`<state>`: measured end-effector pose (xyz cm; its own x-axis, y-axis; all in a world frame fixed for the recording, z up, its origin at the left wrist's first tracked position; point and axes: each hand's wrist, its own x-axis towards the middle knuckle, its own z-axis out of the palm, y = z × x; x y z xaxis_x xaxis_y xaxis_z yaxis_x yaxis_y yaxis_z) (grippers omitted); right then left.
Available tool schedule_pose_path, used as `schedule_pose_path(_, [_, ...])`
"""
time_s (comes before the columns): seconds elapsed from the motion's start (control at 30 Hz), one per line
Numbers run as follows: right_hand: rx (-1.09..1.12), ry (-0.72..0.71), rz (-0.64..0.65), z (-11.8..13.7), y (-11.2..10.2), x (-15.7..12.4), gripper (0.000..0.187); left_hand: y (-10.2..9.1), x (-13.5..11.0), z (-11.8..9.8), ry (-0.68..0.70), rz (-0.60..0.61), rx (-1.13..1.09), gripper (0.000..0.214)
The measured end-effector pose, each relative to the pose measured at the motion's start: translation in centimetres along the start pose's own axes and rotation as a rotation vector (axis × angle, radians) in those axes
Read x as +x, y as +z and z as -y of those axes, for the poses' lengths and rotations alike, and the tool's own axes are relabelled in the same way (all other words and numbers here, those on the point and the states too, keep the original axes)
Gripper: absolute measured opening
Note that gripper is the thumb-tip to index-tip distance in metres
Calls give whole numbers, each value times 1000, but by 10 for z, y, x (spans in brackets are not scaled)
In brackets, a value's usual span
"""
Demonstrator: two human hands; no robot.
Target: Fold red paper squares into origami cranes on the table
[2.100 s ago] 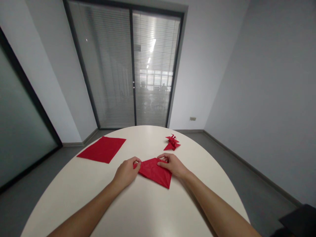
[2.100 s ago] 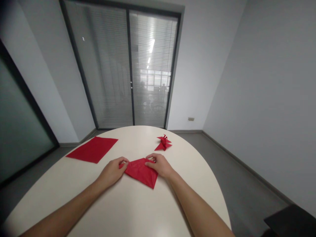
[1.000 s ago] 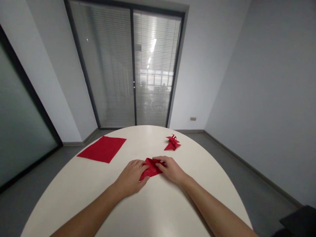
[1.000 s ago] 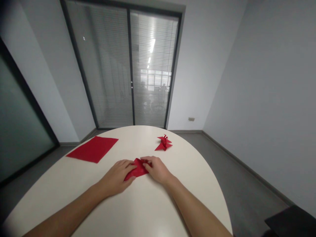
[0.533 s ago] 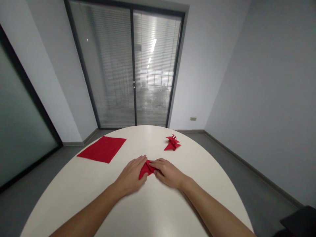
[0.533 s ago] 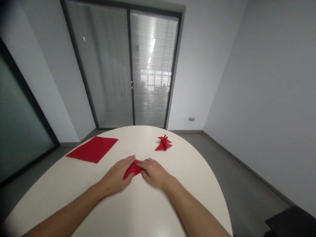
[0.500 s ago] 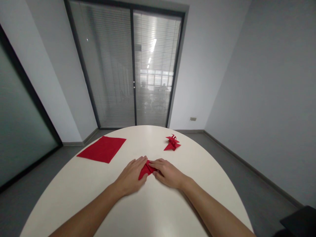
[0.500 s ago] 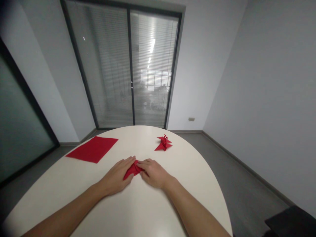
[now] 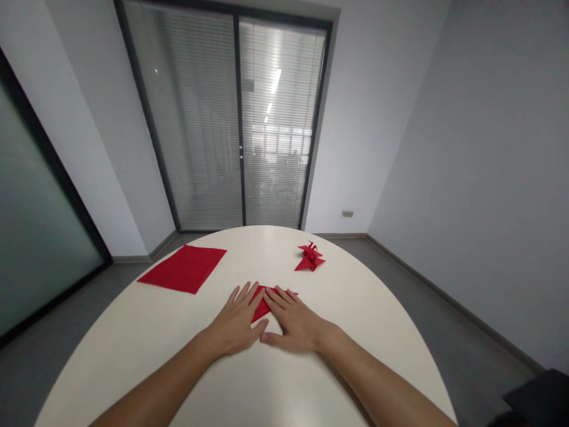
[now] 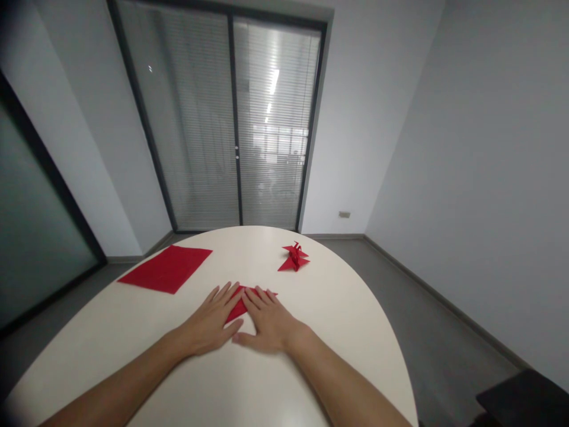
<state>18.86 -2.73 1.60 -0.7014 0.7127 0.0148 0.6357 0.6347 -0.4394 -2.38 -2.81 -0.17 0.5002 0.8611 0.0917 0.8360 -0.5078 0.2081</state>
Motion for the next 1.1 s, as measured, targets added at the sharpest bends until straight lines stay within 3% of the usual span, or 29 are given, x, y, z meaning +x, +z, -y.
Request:
schedule_pose_path(0.2, [-13, 72, 11, 2, 2, 0, 99, 4, 1, 2, -19, -8, 25, 72])
schedule_pose_path(0.6, [-119, 388, 73, 27, -3, -8, 100, 1, 3, -1, -76, 17, 36, 75])
schedule_pose_path(0.67, [-152, 366, 52, 27, -3, -8, 100, 1, 4, -1, -77, 19, 40, 74])
schedule_pose_path(0.83, [-141, 147, 34, 20, -3, -7, 95, 0, 3, -2, -78, 14, 40, 73])
schedule_pose_path(1.1, [-56, 135, 118, 16, -13, -10, 98, -2, 2, -3, -57, 20, 44, 73])
